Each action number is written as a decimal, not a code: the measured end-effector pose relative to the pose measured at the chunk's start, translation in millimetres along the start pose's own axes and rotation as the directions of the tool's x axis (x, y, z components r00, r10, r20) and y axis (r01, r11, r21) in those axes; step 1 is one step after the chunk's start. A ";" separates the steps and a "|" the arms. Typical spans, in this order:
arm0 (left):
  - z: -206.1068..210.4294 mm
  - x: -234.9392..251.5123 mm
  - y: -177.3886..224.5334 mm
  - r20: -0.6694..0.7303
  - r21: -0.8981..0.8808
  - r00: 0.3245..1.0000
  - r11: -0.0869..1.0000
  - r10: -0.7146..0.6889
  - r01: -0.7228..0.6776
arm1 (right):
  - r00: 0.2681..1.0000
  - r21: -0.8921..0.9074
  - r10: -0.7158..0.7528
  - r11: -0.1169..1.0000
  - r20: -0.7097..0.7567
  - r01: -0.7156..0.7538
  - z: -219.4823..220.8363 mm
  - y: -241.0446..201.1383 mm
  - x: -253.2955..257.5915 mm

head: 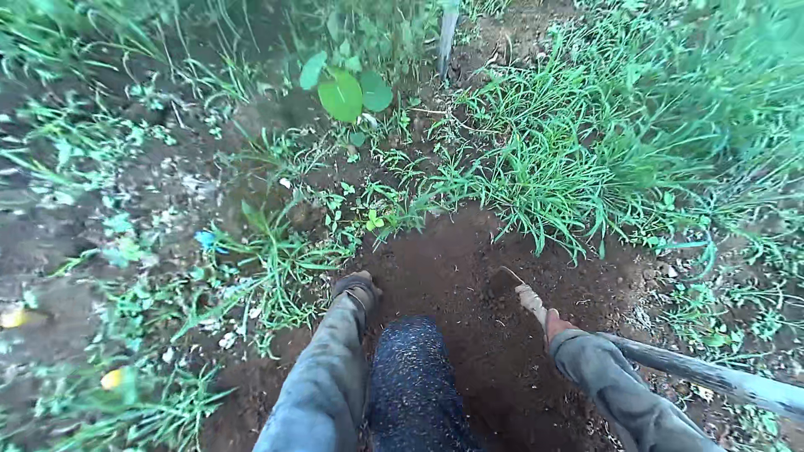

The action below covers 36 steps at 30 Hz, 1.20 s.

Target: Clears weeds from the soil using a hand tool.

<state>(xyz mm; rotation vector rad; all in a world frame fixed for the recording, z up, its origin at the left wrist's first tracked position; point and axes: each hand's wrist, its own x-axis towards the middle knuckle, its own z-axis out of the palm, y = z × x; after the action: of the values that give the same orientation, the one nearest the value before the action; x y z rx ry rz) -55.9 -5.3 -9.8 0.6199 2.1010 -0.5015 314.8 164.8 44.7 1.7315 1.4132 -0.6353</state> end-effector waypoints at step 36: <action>15.9 60.7 -41.3 -0.050 0.040 0.999 0.999 0.004 -0.002 | 0.993 0.941 -0.088 -0.321 0.078 -0.103 54.0 -174.6 103.5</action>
<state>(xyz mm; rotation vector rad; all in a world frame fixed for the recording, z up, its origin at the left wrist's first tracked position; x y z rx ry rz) -101.0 -32.1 -63.7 0.6654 2.1415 -0.5322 178.1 189.3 -112.9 2.7635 0.3579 -2.4826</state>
